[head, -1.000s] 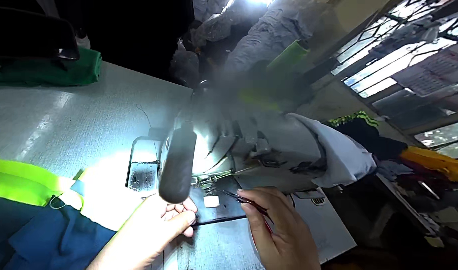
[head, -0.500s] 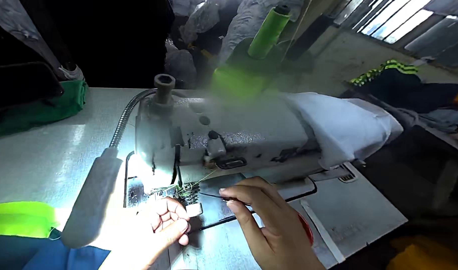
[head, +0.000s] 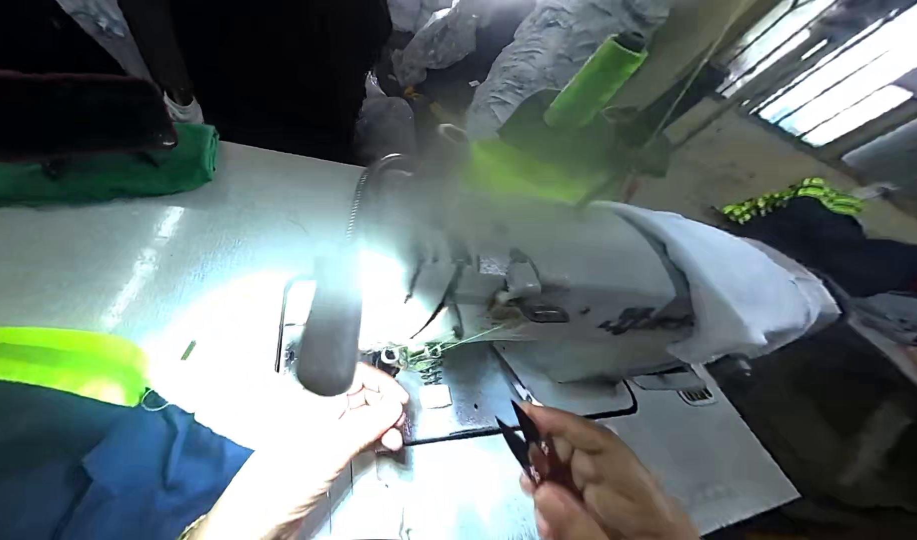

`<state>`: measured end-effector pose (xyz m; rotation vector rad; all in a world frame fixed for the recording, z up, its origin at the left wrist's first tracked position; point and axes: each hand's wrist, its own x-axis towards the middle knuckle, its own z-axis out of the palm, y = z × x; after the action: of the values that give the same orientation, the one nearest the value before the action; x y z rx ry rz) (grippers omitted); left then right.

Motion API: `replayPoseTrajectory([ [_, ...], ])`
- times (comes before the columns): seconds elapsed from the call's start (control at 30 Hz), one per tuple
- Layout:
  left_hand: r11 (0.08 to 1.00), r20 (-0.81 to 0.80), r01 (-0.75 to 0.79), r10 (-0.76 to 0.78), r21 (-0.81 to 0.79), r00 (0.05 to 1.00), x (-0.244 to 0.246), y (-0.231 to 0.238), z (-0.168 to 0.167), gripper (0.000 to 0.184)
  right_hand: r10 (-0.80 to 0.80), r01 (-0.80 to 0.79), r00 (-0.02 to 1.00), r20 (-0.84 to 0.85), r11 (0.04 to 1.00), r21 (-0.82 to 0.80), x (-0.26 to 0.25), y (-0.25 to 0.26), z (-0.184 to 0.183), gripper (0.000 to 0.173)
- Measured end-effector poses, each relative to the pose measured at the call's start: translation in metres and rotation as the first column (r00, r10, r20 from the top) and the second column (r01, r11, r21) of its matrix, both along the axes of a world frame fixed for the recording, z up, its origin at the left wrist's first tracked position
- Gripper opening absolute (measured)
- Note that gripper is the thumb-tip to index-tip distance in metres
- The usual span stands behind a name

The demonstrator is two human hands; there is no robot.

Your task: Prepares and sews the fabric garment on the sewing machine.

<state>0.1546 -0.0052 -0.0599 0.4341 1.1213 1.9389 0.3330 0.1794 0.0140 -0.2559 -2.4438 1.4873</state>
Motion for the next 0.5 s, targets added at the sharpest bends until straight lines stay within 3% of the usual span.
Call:
replayPoseTrajectory([
  [0.13, 0.993, 0.164, -0.071, 0.085, -0.093, 0.983, -0.003, -0.001, 0.017, 0.007, 0.062, -0.014, 0.988, 0.143, 0.95, -0.312, 0.002, -0.044, -0.017, 0.034],
  [0.33, 0.97, 0.341, -0.219, 0.241, -0.102, 0.909, -0.002, -0.001, 0.024, 0.005, -0.126, 0.133, 0.991, 0.041, 0.951, -0.279, -0.029, -0.081, -0.038, 0.034],
  [0.5, 0.964, 0.388, -0.253, 0.264, -0.08, 0.883, -0.002, 0.0, 0.026, 0.005, -0.292, 0.281, 0.956, 0.027, 0.884, -0.374, -0.05, -0.096, -0.037, 0.03],
])
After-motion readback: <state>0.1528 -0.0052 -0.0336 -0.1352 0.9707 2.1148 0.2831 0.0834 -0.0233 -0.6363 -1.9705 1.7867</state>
